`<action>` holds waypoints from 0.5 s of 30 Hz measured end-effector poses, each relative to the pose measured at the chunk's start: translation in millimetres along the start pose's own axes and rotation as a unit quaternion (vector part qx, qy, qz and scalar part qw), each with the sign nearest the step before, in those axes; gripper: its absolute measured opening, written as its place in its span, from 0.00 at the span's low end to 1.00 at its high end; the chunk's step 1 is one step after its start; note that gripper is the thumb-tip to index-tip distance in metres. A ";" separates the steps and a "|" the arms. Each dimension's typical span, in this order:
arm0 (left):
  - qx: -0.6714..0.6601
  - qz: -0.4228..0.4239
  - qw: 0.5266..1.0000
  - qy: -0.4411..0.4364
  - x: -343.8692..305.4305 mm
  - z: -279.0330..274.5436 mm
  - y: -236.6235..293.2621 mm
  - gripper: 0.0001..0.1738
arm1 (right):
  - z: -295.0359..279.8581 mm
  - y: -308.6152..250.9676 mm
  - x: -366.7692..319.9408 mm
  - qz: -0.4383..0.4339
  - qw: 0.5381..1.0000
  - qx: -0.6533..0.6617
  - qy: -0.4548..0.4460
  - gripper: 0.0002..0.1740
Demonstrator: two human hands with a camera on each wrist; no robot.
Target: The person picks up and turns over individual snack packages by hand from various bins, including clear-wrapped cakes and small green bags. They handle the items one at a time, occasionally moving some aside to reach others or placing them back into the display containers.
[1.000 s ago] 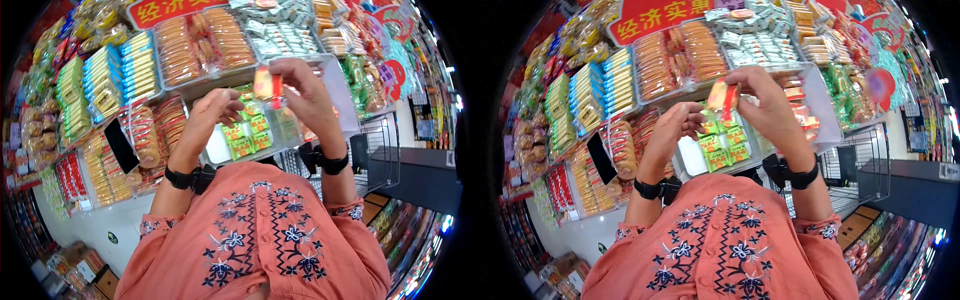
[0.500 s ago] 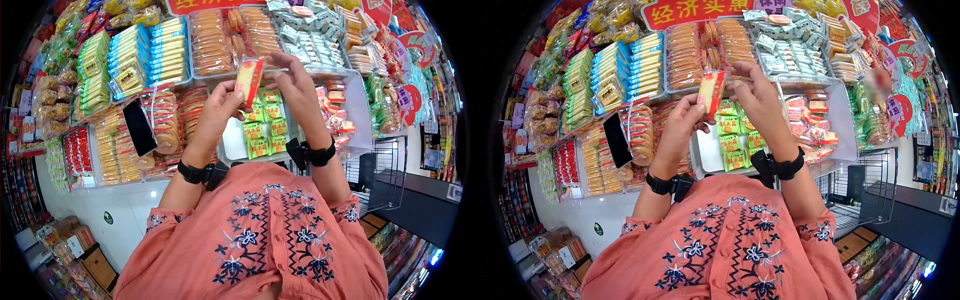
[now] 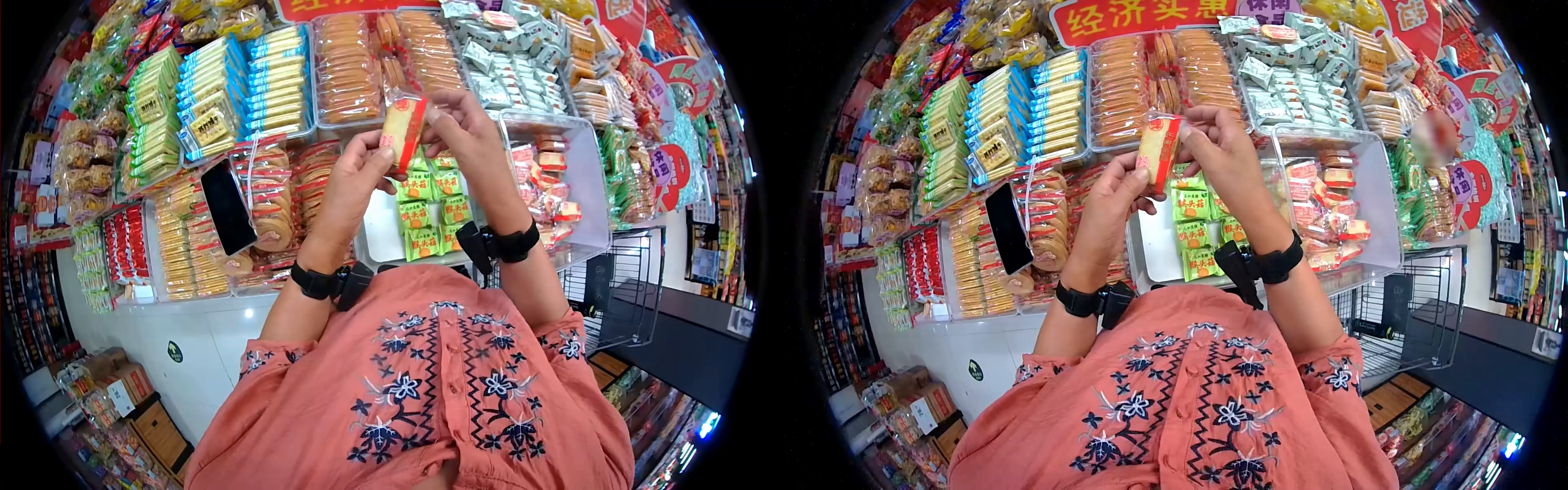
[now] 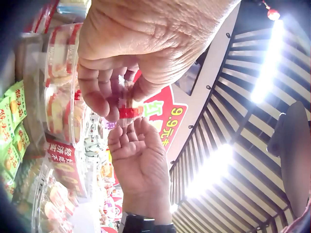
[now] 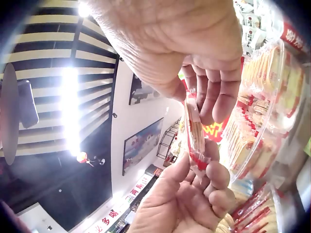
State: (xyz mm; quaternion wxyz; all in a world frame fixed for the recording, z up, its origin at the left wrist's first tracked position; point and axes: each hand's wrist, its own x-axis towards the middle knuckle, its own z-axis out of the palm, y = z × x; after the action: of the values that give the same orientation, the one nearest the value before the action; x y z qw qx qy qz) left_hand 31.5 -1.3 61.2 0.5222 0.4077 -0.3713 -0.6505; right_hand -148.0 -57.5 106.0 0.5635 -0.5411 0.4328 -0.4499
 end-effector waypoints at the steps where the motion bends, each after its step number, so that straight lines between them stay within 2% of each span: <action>1: 0.017 -0.004 1.000 0.004 -0.2 -0.6 0.8 0.20 | -1.1 -0.4 1.9 0.000 1.000 0.000 0.004 0.18; 4: 0.076 0.005 0.997 0.004 2.8 -4.1 7.2 0.21 | -6.5 -1.0 11.0 0.022 0.999 -0.020 0.016 0.17; 6: 0.127 0.028 0.991 -0.010 7.9 -10.0 9.2 0.21 | -7.7 -8.7 15.0 0.016 0.996 -0.083 0.026 0.19; 10: 0.181 0.111 0.977 -0.020 21.4 -16.3 14.5 0.21 | -8.7 -36.2 20.4 0.040 0.992 -0.114 -0.032 0.18; 15: 0.261 0.140 0.955 -0.023 33.1 -23.4 27.6 0.20 | -14.5 -42.1 34.2 0.015 0.975 -0.180 -0.127 0.12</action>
State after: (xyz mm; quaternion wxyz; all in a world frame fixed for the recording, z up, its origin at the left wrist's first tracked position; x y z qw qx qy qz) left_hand 59.4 -40.1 72.4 0.4747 0.4590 -0.5934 -0.4603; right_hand -156.3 -94.5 147.5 0.5142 -0.6796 0.4394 -0.2840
